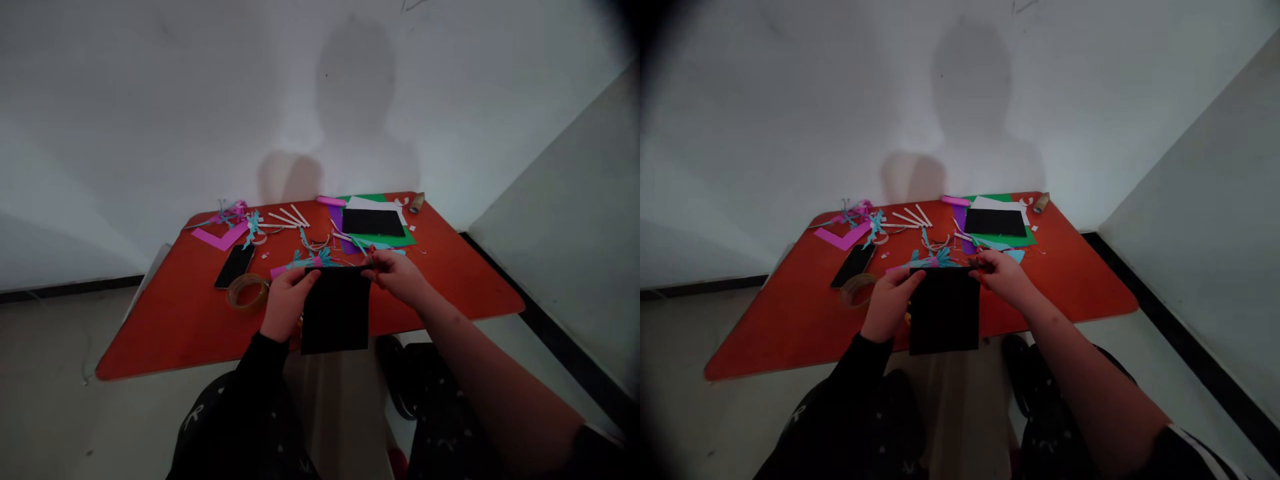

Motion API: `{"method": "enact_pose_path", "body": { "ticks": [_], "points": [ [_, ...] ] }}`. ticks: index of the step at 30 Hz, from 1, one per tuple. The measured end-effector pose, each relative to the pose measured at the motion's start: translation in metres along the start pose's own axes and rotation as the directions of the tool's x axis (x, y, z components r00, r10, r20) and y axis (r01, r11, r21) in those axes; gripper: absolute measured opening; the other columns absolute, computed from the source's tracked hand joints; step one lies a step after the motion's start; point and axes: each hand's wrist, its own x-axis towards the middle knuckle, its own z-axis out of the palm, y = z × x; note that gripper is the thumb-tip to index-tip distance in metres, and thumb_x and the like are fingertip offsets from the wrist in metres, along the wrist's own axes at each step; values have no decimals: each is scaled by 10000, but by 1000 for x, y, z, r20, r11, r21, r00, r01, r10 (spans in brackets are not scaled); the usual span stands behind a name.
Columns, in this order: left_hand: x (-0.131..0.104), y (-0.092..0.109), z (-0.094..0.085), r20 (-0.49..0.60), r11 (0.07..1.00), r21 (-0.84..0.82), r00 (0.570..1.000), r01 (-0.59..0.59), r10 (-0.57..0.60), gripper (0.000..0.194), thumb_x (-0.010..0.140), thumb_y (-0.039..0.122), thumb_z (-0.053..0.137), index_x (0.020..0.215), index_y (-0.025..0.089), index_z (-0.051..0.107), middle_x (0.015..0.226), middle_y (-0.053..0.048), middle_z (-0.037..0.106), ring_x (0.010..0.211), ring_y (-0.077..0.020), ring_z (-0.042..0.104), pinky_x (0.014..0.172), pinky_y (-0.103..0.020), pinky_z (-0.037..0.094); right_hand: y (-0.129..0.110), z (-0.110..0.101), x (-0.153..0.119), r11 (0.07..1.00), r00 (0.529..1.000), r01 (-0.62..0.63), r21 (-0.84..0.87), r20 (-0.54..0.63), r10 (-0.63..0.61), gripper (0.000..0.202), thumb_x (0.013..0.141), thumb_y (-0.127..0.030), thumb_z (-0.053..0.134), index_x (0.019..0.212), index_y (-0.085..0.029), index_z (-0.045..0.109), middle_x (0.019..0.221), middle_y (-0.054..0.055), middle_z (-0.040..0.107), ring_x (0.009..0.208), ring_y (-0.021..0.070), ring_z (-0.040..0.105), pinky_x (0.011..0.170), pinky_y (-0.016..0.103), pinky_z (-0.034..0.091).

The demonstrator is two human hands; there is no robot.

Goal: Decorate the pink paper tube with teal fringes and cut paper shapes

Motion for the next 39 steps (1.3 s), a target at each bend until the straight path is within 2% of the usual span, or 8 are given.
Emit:
{"method": "enact_pose_path", "body": {
  "ticks": [4, 8, 13, 17, 23, 29, 34, 39],
  "points": [
    [-3, 4, 4, -2, 989, 120, 997, -83, 83, 261, 818, 403, 727, 740, 155, 750, 662, 18, 638, 662, -132, 529, 630, -241, 394, -9, -7, -1, 963, 989, 56, -264, 146, -18, 175, 770, -379, 693, 771, -207, 658, 634, -19, 545, 522, 127, 466, 508, 281, 350],
    [-9, 11, 14, 88, 975, 163, 986, -153, 140, 230, 850, 371, 694, 754, 176, 770, 695, 2, 703, 693, -165, 601, 658, -260, 448, -27, -7, -3, 901, 966, 150, -406, 256, -45, 182, 803, -375, 668, 759, -200, 693, 607, -10, 545, 588, 150, 504, 541, 277, 333],
    [-15, 17, 25, 211, 970, 152, 965, -189, 155, 208, 887, 340, 654, 871, 202, 809, 858, -22, 793, 809, -200, 693, 751, -287, 520, -35, 5, 0, 926, 952, 180, -331, 297, -79, 203, 804, -386, 669, 788, -189, 714, 711, 11, 609, 666, 157, 516, 578, 267, 340],
    [-15, 19, 26, 170, 975, 139, 974, -174, 149, 189, 871, 328, 667, 870, 205, 811, 885, -26, 801, 838, -201, 706, 791, -291, 528, -33, 10, 5, 946, 953, 169, -275, 289, -86, 178, 792, -360, 676, 781, -183, 686, 746, 7, 614, 674, 146, 505, 589, 257, 345],
    [-12, 26, 6, 60, 974, 203, 994, -97, 86, 234, 836, 383, 694, 773, 180, 791, 744, -16, 742, 761, -189, 639, 727, -280, 480, -29, 3, 6, 961, 951, 104, -255, 308, -22, 306, 791, -425, 671, 638, -206, 522, 596, -40, 451, 575, 125, 404, 532, 264, 286],
    [-14, 25, -15, 7, 990, 139, 1000, -24, 23, 267, 792, 434, 738, 758, 170, 767, 746, -7, 713, 755, -176, 607, 719, -271, 454, -22, -8, -2, 958, 948, 70, -277, 318, 22, 345, 820, -445, 653, 619, -214, 497, 573, -23, 510, 565, 141, 469, 549, 276, 345],
    [-18, 18, -15, 67, 998, 64, 998, 17, -21, 275, 784, 444, 730, 725, 175, 734, 689, -9, 663, 681, -167, 572, 642, -270, 435, -15, -10, -8, 939, 935, 156, -306, 352, -41, 376, 860, -445, 638, 618, -221, 458, 578, -28, 503, 564, 137, 471, 562, 275, 356],
    [-18, 15, -12, 108, 1000, 5, 994, -8, 7, 233, 791, 424, 714, 771, 193, 735, 765, -20, 695, 737, -179, 606, 682, -281, 475, -12, -10, -12, 952, 932, 116, -284, 364, -5, 391, 845, -442, 668, 644, -231, 409, 574, -48, 471, 525, 122, 435, 541, 264, 334]
  ]
}}
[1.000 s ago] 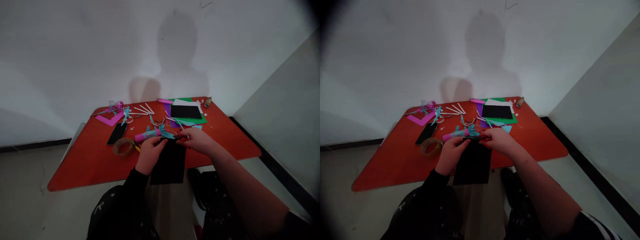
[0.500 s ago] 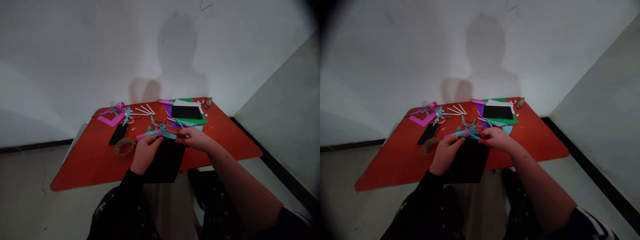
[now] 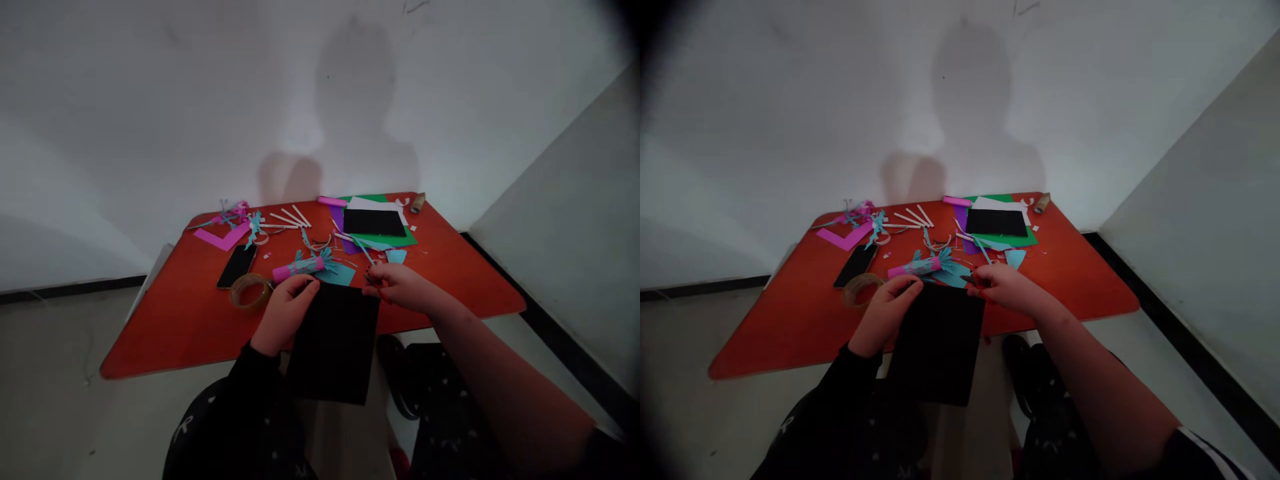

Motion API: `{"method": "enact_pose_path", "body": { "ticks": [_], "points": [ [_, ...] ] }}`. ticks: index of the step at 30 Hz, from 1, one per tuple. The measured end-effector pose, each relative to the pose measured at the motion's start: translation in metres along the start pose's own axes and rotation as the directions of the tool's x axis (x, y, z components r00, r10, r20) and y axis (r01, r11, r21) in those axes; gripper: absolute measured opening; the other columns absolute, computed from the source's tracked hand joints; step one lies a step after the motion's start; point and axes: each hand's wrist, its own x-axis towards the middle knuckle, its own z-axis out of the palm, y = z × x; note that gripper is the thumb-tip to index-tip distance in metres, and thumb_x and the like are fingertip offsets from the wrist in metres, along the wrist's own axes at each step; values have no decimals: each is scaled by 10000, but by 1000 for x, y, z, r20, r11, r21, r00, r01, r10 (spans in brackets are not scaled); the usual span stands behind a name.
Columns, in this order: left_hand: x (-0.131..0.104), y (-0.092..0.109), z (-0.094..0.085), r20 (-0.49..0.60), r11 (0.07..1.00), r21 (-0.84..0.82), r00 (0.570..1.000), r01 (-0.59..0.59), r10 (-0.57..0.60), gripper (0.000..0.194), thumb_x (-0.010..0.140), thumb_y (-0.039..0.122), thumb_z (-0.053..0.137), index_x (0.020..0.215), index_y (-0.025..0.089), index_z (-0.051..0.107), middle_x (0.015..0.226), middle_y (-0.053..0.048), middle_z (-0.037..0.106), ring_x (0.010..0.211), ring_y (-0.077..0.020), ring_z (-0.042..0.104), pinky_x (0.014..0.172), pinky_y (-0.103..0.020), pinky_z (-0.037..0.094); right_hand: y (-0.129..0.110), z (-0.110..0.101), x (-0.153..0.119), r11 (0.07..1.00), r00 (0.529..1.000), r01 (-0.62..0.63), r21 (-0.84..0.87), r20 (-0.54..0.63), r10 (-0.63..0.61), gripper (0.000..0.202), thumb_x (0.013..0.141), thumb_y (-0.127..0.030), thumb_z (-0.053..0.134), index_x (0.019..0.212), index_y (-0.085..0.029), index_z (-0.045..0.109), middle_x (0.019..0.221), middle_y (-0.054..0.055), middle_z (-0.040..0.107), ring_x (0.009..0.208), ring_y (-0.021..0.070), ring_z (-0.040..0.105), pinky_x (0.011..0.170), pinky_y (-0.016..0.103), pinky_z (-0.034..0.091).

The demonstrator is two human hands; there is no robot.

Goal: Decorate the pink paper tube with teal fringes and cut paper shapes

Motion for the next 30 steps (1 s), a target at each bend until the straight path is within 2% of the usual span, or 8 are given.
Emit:
{"method": "enact_pose_path", "body": {
  "ticks": [7, 13, 15, 17, 19, 21, 26, 30],
  "points": [
    [0, -2, 3, -73, 988, -126, 992, 89, -99, 210, 727, 408, 761, 771, 202, 770, 790, -32, 719, 754, -191, 612, 683, -298, 474, -2, -8, -5, 998, 995, 39, -51, 91, -35, 408, 877, -425, 644, 604, -220, 422, 587, -38, 448, 581, 129, 427, 580, 271, 332],
    [3, 0, 6, -93, 981, -165, 989, 102, -118, 237, 683, 411, 801, 737, 182, 776, 754, -30, 711, 758, -180, 606, 684, -278, 468, 11, -30, -15, 999, 992, 25, -21, 124, -22, 431, 850, -469, 659, 594, -218, 420, 574, -50, 385, 558, 119, 359, 548, 273, 280],
    [6, 0, -4, -190, 979, -186, 975, 78, -114, 244, 689, 409, 809, 777, 184, 784, 799, -31, 729, 790, -181, 623, 712, -272, 473, 21, -39, -20, 999, 995, -6, 42, 104, 1, 444, 854, -471, 664, 582, -217, 421, 557, -47, 405, 549, 120, 372, 552, 277, 298],
    [10, 0, -16, -240, 979, -196, 966, 49, -96, 242, 703, 414, 808, 787, 188, 784, 804, -27, 732, 780, -175, 625, 710, -266, 472, 29, -44, -23, 989, 998, -11, 144, -54, 19, 439, 855, -482, 671, 581, -211, 462, 579, -32, 465, 562, 124, 407, 574, 284, 329],
    [13, 2, -21, -184, 990, -133, 981, 33, -58, 232, 720, 415, 799, 768, 189, 784, 789, -31, 733, 777, -181, 628, 714, -271, 473, 30, -44, -21, 971, 973, 21, 238, -229, 36, 373, 852, -499, 676, 644, -203, 583, 650, 0, 574, 615, 145, 488, 622, 298, 381],
    [15, 5, -18, -88, 999, -37, 996, 1, -4, 213, 744, 405, 773, 737, 192, 775, 787, -35, 740, 791, -197, 638, 738, -284, 479, 23, -35, -15, 957, 960, 61, 284, -278, 21, 303, 835, -499, 690, 765, -204, 698, 798, 46, 685, 719, 180, 576, 691, 319, 433],
    [18, 18, 6, 151, 974, 165, 980, -153, 128, 250, 826, 384, 675, 670, 194, 719, 720, -23, 708, 759, -207, 627, 727, -295, 474, -9, -6, 4, 984, 996, 66, 164, 45, -74, 248, 810, -441, 712, 892, -210, 751, 850, 34, 699, 783, 200, 612, 675, 300, 456],
    [21, 23, 12, 154, 903, 315, 955, -292, 255, 243, 918, 384, 600, 923, 199, 758, 899, -44, 749, 865, -210, 659, 810, -299, 493, -16, -2, 10, 990, 996, 53, 132, 64, -62, 194, 783, -382, 712, 779, -191, 681, 766, -3, 605, 697, 155, 541, 605, 263, 398]
  ]
}}
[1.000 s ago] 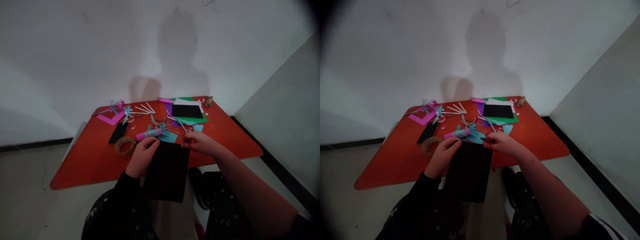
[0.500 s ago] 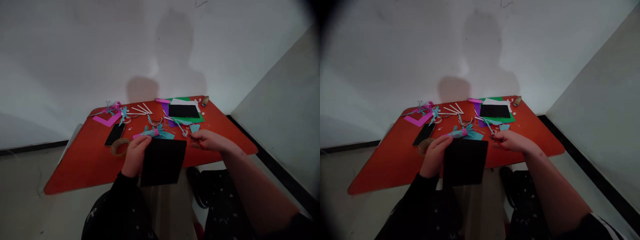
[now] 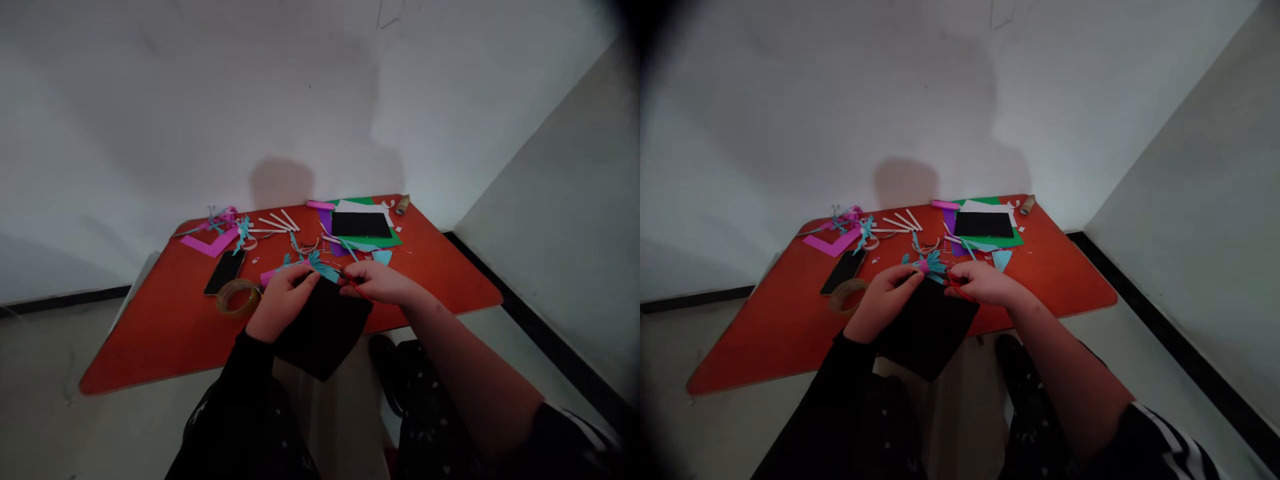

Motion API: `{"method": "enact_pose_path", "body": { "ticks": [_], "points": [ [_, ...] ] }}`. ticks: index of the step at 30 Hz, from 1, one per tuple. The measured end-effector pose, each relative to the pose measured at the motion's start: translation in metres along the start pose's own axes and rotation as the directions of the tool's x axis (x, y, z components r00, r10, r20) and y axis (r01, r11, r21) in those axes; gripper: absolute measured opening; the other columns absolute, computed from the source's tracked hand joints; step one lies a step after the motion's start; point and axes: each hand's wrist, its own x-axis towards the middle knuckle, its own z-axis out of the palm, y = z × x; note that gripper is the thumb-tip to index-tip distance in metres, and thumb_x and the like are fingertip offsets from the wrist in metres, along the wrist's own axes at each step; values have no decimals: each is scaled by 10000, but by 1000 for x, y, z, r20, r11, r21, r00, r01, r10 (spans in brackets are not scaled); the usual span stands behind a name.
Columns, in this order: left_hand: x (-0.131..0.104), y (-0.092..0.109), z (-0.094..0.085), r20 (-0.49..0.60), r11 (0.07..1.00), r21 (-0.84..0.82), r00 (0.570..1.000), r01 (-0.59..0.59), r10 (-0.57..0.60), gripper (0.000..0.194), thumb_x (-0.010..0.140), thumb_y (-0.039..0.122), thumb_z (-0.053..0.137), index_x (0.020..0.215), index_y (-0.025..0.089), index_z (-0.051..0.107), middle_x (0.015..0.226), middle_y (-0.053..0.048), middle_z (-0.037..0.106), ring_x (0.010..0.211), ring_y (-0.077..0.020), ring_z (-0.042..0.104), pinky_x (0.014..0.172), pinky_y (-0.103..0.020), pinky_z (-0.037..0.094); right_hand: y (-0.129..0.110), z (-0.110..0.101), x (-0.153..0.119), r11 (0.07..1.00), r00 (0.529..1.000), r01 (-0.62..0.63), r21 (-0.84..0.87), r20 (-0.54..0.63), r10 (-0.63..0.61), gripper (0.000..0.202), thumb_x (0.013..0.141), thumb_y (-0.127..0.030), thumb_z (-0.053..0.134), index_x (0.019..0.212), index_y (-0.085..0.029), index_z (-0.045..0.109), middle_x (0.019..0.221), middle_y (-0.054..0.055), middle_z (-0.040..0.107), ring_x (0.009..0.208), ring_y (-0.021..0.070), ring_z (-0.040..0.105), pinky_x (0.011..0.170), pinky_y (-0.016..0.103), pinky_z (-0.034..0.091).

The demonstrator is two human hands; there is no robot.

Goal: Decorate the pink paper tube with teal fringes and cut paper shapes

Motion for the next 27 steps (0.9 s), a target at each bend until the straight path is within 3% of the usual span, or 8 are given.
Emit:
{"method": "enact_pose_path", "body": {
  "ticks": [3, 5, 7, 10, 12, 16, 20, 27],
  "points": [
    [-5, 2, -4, -280, 968, 226, 945, -104, 167, 311, 933, 346, 603, 1184, 191, 699, 1131, -103, 722, 1058, -244, 641, 978, -362, 463, 5, -2, 2, 979, 974, -73, 188, -199, 110, 225, 754, -406, 729, 788, -198, 649, 697, -26, 547, 628, 134, 482, 574, 260, 363],
    [-13, 4, -4, -430, 919, 366, 848, -149, 309, 330, 912, 295, 626, 1218, 182, 674, 1177, -124, 695, 1153, -270, 598, 1066, -410, 411, 9, -1, 4, 940, 910, -49, 337, -372, 181, 262, 721, -423, 755, 794, -207, 626, 668, -40, 518, 603, 123, 453, 574, 263, 359],
    [-23, 6, 3, -461, 899, 391, 804, -196, 376, 298, 887, 260, 645, 1174, 192, 681, 1100, -107, 699, 1126, -267, 599, 1068, -417, 406, 13, 2, 7, 875, 828, 37, 483, -505, 243, 310, 690, -441, 784, 796, -218, 598, 666, -49, 502, 598, 117, 448, 579, 266, 369],
    [-36, 7, 26, -350, 962, 184, 900, -204, 258, 138, 904, 291, 619, 975, 205, 701, 888, -56, 683, 850, -202, 614, 846, -330, 482, 13, 10, 12, 693, 736, 207, 690, -577, 355, 384, 636, -440, 839, 781, -228, 552, 661, -63, 470, 589, 108, 451, 569, 261, 392],
    [-38, 5, 47, -135, 997, -52, 989, -62, 54, 227, 940, 377, 581, 858, 195, 688, 805, -37, 670, 746, -172, 587, 730, -292, 473, 10, 18, 15, 577, 703, 291, 764, -579, 413, 415, 606, -411, 872, 765, -229, 534, 654, -67, 459, 585, 102, 452, 560, 254, 399],
    [-31, 0, 77, 120, 876, -399, 962, 272, -245, 364, 871, 521, 637, 788, 167, 654, 691, -9, 625, 636, -139, 531, 601, -258, 420, 3, 35, 20, 525, 670, 373, 765, -614, 418, 393, 645, -411, 855, 780, -237, 529, 663, -55, 483, 615, 123, 492, 584, 271, 434],
    [-23, -5, 81, 76, 791, -527, 944, 311, -320, 363, 868, 529, 631, 854, 167, 652, 744, -6, 633, 628, -120, 515, 588, -242, 406, -3, 46, 23, 500, 677, 402, 767, -617, 402, 376, 674, -416, 844, 790, -235, 534, 683, -46, 507, 628, 126, 504, 584, 272, 449],
    [-17, -9, 70, -78, 857, -453, 947, 246, -313, 331, 912, 455, 590, 720, 200, 504, 648, 44, 493, 587, -104, 419, 584, -241, 370, -4, 49, 23, 483, 696, 335, 809, -558, 452, 389, 650, -405, 871, 818, -229, 568, 698, -43, 541, 652, 119, 556, 583, 248, 514]
  ]
}}
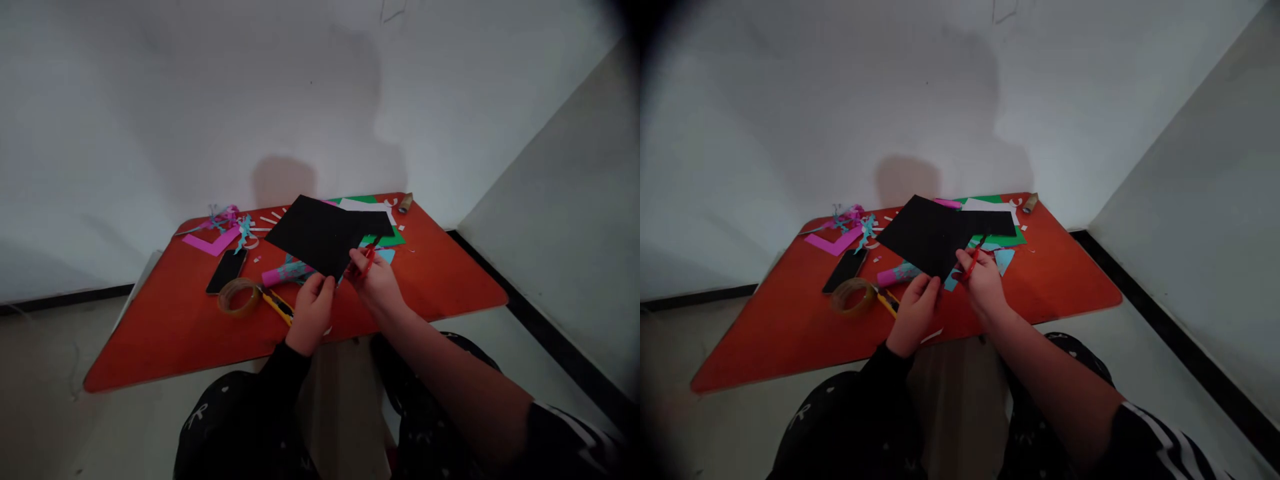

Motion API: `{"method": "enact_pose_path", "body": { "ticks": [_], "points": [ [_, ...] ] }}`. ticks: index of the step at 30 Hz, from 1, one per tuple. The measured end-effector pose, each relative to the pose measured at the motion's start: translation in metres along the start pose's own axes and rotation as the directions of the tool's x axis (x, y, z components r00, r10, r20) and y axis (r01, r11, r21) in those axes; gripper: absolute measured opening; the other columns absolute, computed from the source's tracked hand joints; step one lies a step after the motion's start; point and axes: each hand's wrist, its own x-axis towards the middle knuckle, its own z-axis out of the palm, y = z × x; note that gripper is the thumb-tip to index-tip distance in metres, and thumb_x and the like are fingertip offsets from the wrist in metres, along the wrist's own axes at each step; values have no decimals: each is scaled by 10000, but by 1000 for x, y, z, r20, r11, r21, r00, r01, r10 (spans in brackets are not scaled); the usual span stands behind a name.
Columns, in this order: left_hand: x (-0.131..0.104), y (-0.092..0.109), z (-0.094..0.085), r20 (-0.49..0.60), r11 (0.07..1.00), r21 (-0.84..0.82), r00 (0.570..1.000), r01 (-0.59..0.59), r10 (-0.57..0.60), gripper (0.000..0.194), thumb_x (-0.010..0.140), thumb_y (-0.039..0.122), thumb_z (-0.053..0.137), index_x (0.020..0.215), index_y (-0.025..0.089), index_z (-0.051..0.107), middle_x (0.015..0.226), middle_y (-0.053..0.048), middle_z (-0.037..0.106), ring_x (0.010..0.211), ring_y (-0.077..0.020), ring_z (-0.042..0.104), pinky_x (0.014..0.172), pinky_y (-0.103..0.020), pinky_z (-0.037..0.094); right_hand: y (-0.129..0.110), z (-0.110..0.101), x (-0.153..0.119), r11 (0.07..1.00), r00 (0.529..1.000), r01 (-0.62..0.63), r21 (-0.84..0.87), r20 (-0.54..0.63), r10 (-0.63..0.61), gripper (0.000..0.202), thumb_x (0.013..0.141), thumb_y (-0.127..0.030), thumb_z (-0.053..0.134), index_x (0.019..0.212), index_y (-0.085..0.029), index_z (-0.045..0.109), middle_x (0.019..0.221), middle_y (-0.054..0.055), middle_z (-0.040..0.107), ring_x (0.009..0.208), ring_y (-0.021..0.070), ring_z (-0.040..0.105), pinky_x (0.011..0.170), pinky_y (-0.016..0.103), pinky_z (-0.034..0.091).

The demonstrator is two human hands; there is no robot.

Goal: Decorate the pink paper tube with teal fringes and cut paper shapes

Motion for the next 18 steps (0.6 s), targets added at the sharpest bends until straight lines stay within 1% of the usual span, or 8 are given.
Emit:
{"method": "enact_pose_path", "body": {
  "ticks": [3, 6, 8, 11, 13, 15, 16, 18],
  "points": [
    [4, 4, -13, -46, 999, 34, 999, -20, 22, 345, 912, 441, 588, 697, 210, 450, 638, 48, 455, 591, -106, 409, 586, -244, 362, -2, -5, 0, 986, 991, -31, -165, 127, 52, 395, 658, -448, 863, 856, -212, 616, 785, 0, 635, 737, 149, 624, 615, 268, 551],
    [6, 9, -29, -93, 998, 57, 995, -15, 21, 359, 905, 432, 600, 672, 207, 443, 619, 45, 448, 585, -105, 410, 574, -238, 352, -6, -14, -2, 929, 949, -15, -370, 287, 129, 410, 670, -435, 863, 918, -199, 639, 854, 16, 674, 744, 153, 649, 688, 313, 580],
    [7, 11, -38, -112, 1000, 11, 994, -10, 12, 359, 898, 430, 616, 672, 204, 453, 616, 41, 461, 581, -102, 417, 556, -230, 343, -10, -20, -5, 886, 908, 16, -464, 379, 181, 409, 689, -390, 853, 973, -203, 626, 868, 1, 670, 733, 146, 653, 746, 341, 585],
    [8, 10, -46, -116, 997, -81, 993, -14, 5, 352, 879, 424, 656, 682, 200, 469, 626, 36, 486, 575, -98, 430, 534, -223, 336, -13, -28, -11, 837, 810, 82, -540, 526, 260, 305, 786, -338, 770, 994, -201, 595, 887, 5, 672, 789, 157, 666, 808, 354, 573],
    [9, 8, -49, -113, 994, -110, 993, -25, 13, 348, 875, 417, 667, 681, 197, 478, 629, 36, 492, 567, -95, 431, 526, -221, 333, -14, -31, -16, 801, 778, 117, -587, 555, 294, 210, 854, -329, 693, 962, -197, 570, 865, 13, 667, 780, 160, 660, 790, 347, 562],
    [11, 6, -51, -112, 992, -118, 993, -36, 22, 335, 887, 405, 653, 682, 195, 490, 632, 36, 495, 562, -92, 430, 523, -222, 329, -15, -31, -21, 762, 773, 147, -631, 553, 309, 162, 907, -339, 617, 948, -196, 554, 841, 19, 658, 758, 166, 646, 742, 336, 551],
    [12, 5, -51, -107, 992, -121, 994, -41, 28, 326, 897, 397, 640, 685, 194, 497, 635, 35, 498, 564, -91, 433, 525, -222, 329, -15, -30, -23, 740, 767, 174, -650, 561, 311, 154, 928, -342, 586, 962, -195, 559, 860, 26, 660, 778, 173, 643, 735, 332, 545],
    [13, 6, -51, -93, 990, -130, 995, -48, 36, 315, 909, 384, 624, 688, 194, 504, 638, 34, 502, 568, -91, 440, 529, -225, 332, -17, -29, -27, 692, 733, 256, -675, 602, 316, 168, 956, -342, 549, 1020, -192, 587, 956, 45, 671, 876, 190, 639, 772, 329, 532]
  ]
}}
